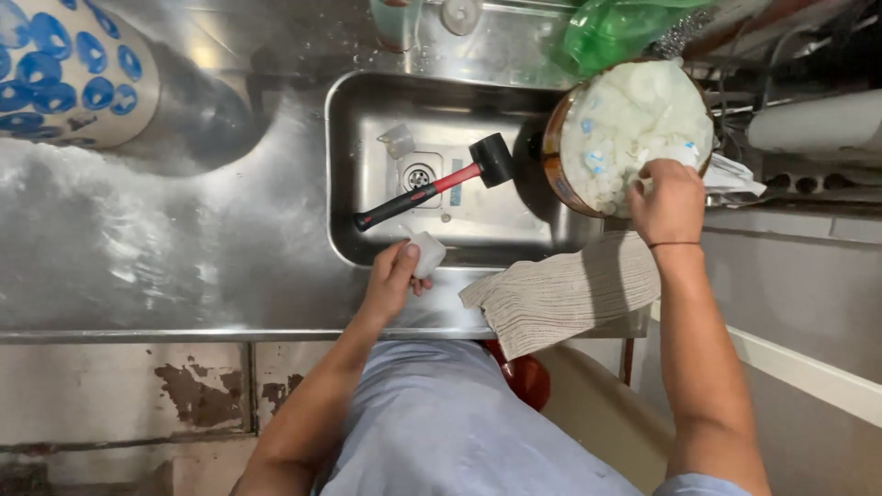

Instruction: Sorting and transferring plastic bottle caps from a sink into a bucket and pouring liquid from a bottle.

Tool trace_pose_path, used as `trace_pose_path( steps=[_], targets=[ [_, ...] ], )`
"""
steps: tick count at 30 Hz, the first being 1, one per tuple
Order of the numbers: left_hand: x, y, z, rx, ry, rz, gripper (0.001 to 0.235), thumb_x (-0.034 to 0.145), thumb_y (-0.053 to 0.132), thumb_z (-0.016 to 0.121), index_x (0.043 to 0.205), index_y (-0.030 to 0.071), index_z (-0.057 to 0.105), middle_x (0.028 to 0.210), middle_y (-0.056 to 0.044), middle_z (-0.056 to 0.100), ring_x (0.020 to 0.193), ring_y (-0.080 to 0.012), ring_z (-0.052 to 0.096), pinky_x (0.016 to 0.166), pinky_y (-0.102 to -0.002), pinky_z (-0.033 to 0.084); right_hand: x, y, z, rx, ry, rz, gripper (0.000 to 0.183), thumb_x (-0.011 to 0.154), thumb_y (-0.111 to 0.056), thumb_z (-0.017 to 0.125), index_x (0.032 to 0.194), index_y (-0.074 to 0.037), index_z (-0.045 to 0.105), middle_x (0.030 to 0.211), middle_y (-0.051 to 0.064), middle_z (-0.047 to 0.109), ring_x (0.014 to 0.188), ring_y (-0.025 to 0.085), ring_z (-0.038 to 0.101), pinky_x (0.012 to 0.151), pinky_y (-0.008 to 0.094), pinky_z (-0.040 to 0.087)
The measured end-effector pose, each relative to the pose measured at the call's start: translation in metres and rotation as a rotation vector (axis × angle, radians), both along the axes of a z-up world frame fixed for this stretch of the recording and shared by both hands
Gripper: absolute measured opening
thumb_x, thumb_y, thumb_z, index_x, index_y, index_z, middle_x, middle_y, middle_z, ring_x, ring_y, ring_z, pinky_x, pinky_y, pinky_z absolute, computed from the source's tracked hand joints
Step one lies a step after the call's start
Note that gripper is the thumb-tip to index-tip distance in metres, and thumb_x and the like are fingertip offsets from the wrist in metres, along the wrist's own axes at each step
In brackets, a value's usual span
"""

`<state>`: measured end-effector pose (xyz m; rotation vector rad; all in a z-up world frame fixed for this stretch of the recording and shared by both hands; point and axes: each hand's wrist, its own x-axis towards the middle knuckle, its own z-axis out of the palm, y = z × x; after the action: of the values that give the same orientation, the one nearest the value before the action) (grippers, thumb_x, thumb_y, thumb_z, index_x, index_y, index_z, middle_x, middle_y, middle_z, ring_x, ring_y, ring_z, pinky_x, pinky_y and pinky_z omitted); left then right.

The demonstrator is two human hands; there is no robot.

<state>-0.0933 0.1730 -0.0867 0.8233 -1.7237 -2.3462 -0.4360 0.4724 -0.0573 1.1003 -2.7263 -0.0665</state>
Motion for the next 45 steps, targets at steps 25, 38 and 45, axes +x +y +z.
trace_pose_path(
  steps=[25,38,45],
  targets=[
    [0.063,-0.110,0.004,-0.220,0.220,0.022,0.043,0.093,0.034,0.055,0.056,0.013,0.055,0.049,-0.002,0.050,0.050,-0.0129,0.049,0.047,-0.026,0.041,0.339,-0.275,0.080,-1.065,-0.983,-0.004,0.020,0.074,-0.004,0.089,0.085,0.002,0.073,0.078,0.011,0.064,0.064,0.014,0.064,0.056,0.027,0.056],
    [0.130,-0.169,0.047,-0.258,0.307,0.053,0.056,0.097,0.040,0.041,0.054,0.010,0.060,0.045,-0.006,0.053,0.047,-0.0149,0.049,0.049,-0.028,0.044,0.411,-0.356,0.132,-0.859,-0.808,0.311,0.032,0.086,-0.018,0.072,0.116,-0.008,0.074,0.115,0.015,0.075,0.109,0.034,0.070,0.089,0.044,0.056],
    [0.136,-0.248,0.136,-0.807,0.308,0.213,0.049,0.079,0.050,0.069,0.098,0.006,0.061,0.071,-0.018,0.063,0.063,-0.0344,0.063,0.057,-0.041,0.053,0.396,-0.379,0.129,-0.941,-0.795,0.425,0.052,0.085,-0.011,0.074,0.135,-0.005,0.060,0.141,0.021,0.057,0.131,0.038,0.052,0.105,0.051,0.046]
  ],
)
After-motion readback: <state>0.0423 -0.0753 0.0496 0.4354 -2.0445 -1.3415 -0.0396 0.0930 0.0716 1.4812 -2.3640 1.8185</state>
